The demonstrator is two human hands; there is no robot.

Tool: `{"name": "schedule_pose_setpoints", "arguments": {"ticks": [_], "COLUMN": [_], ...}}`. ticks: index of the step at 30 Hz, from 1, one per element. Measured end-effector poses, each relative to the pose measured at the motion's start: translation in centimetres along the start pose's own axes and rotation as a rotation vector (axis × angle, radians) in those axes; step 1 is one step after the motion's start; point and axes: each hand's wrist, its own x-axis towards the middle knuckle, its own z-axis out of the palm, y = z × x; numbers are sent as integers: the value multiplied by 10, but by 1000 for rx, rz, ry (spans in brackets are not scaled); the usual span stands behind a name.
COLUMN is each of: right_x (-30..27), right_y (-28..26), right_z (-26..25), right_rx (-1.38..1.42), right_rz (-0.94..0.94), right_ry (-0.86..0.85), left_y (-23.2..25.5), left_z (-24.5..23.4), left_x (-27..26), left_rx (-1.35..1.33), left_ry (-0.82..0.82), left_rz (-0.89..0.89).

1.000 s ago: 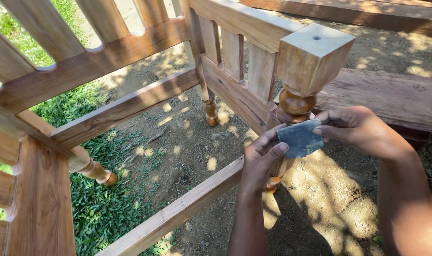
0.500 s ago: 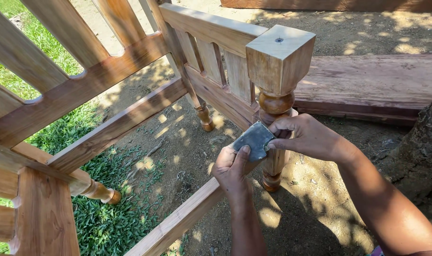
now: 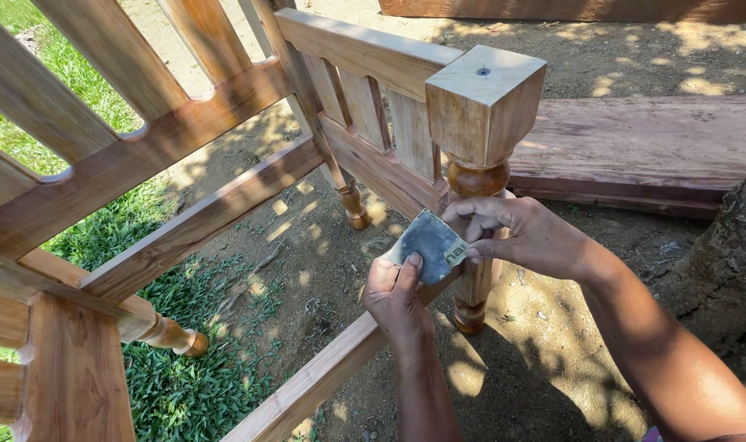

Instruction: Sanding the wooden legs and frame of a bed with a piece of sandpaper.

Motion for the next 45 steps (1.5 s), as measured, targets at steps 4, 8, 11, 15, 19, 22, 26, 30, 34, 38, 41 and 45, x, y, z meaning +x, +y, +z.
{"name": "schedule_pose_setpoints", "arguments": {"ticks": [4, 8, 11, 15, 19, 22, 26, 30, 34, 38, 41, 45], "right_x": [0, 4, 6, 5, 2, -9, -19, -21, -18, -17, -16, -11], "right_y": [-2, 5, 17, 18, 4, 17, 31, 23, 32, 55, 62, 40], "right_z": [1, 7, 10, 9, -8, -32, -61, -64, -65, -68, -69, -56], "right_rx": [-21, -36, -59, -81, -81, 8, 250, 343, 347, 374, 244, 139], "right_rz": [-30, -18, 0, -68, 35, -11, -93, -230, -274, -269, -50, 101], "right_ry": [34, 53, 77, 116, 126, 303, 664, 803, 849, 805, 534, 386], "left_y": [-5, -3, -6, 2, -15, -17, -12, -8, -17, -9, -11, -15], "left_z": [-6, -6, -11, -6, -17, -26, -18, 24, 46, 66, 74, 80], "left_x": [2, 0, -1, 1, 8, 15, 16, 3, 3, 0, -1, -1], "left_rx": [58, 119, 139, 113, 51, 69, 329, 804, 1107, 1196, 1286, 1390], "left_ry": [13, -18, -66, -160, -161, -39, 106, 118, -74, -229, -310, -371], "left_rz": [68, 138, 106, 3, -74, -6, 176, 198, 872, 1184, 1230, 1218]}}
